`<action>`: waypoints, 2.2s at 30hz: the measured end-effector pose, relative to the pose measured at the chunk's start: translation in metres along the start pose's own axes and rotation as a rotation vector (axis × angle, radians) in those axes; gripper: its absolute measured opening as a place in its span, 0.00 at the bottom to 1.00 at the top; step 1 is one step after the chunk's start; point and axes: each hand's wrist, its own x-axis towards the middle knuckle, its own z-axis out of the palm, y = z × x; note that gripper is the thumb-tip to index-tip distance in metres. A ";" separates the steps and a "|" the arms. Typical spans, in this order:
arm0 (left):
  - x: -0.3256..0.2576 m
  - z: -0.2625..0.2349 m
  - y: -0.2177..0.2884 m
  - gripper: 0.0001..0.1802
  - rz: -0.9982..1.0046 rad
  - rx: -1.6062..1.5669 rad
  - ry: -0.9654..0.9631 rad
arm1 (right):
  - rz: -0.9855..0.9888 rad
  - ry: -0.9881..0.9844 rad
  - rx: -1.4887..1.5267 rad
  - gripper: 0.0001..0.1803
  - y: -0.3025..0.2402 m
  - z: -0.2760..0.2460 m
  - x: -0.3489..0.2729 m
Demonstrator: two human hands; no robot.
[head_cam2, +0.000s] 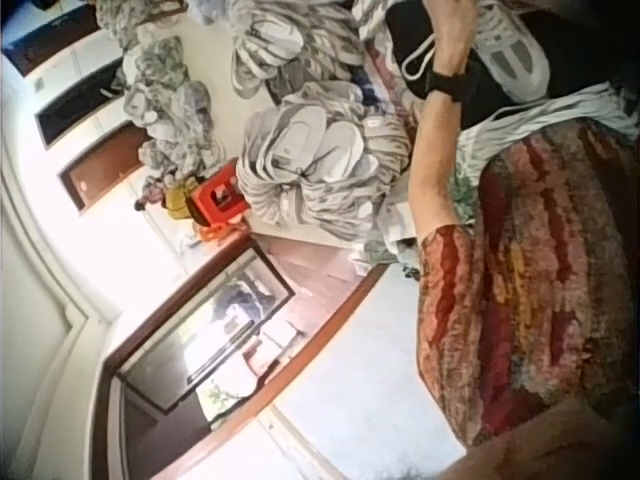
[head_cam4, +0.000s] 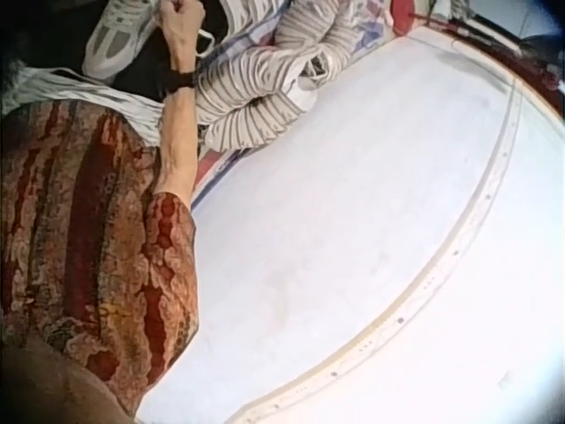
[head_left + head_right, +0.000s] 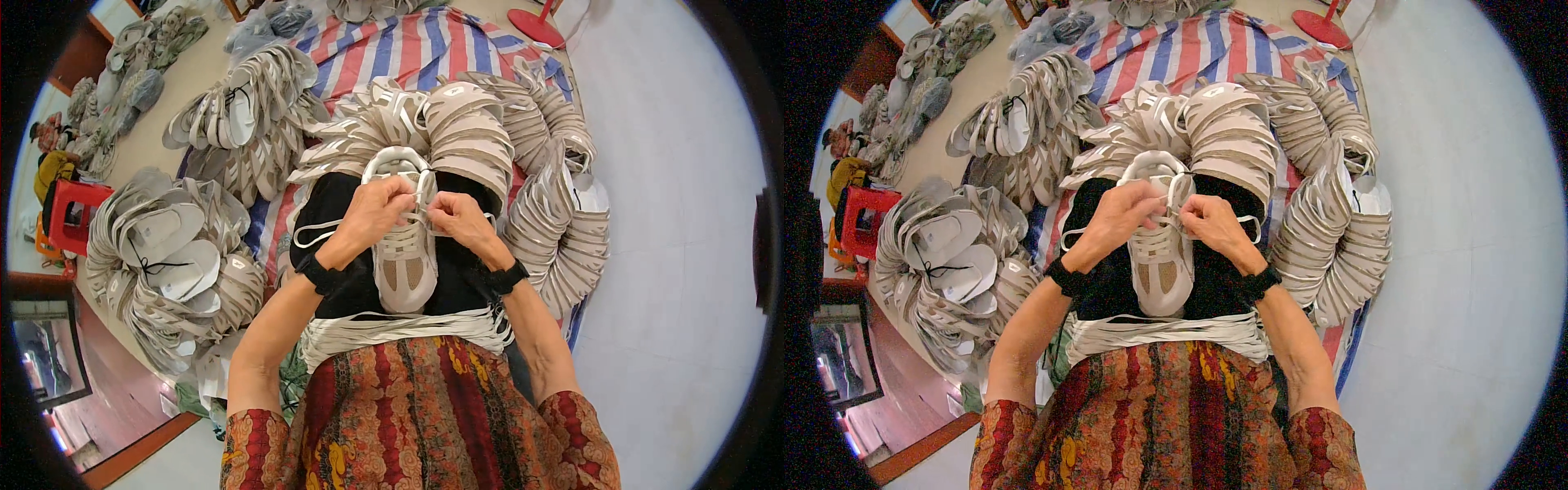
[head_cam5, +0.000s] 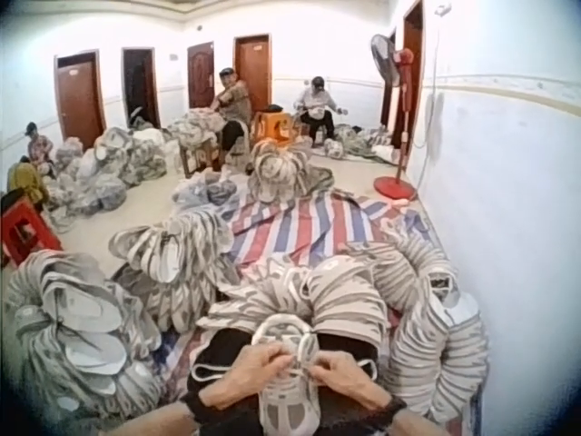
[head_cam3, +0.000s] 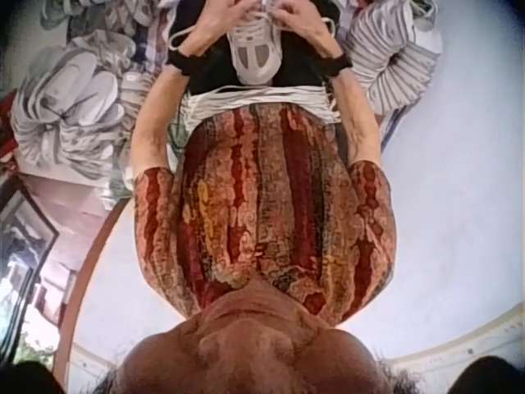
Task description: The recorder is seen lacing several pairs of white shoes from a large pile.
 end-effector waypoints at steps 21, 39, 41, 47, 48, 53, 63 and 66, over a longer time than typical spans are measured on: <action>0.008 0.001 0.005 0.10 -0.115 0.045 -0.022 | 0.041 -0.059 0.128 0.07 0.010 -0.005 0.003; 0.017 0.015 -0.004 0.09 0.178 0.477 0.075 | 0.160 -0.124 0.365 0.07 0.019 -0.005 0.004; 0.018 0.017 0.001 0.08 0.255 0.566 0.122 | 0.123 -0.057 0.400 0.06 0.023 -0.004 0.000; 0.019 0.016 0.008 0.08 -0.149 0.280 0.131 | 0.111 0.016 0.349 0.08 0.020 -0.003 -0.002; 0.019 0.016 0.007 0.08 -0.160 0.242 0.123 | 0.073 0.014 0.364 0.08 0.019 -0.002 -0.001; 0.020 0.014 0.002 0.08 -0.170 0.161 0.126 | 0.005 0.028 0.126 0.09 0.022 0.004 0.004; 0.019 0.011 -0.004 0.08 -0.140 -0.012 0.042 | -0.079 -0.038 -0.015 0.08 0.010 -0.007 0.010; 0.019 0.010 -0.003 0.09 -0.149 -0.037 0.033 | 0.124 -0.209 0.244 0.07 0.010 -0.008 0.015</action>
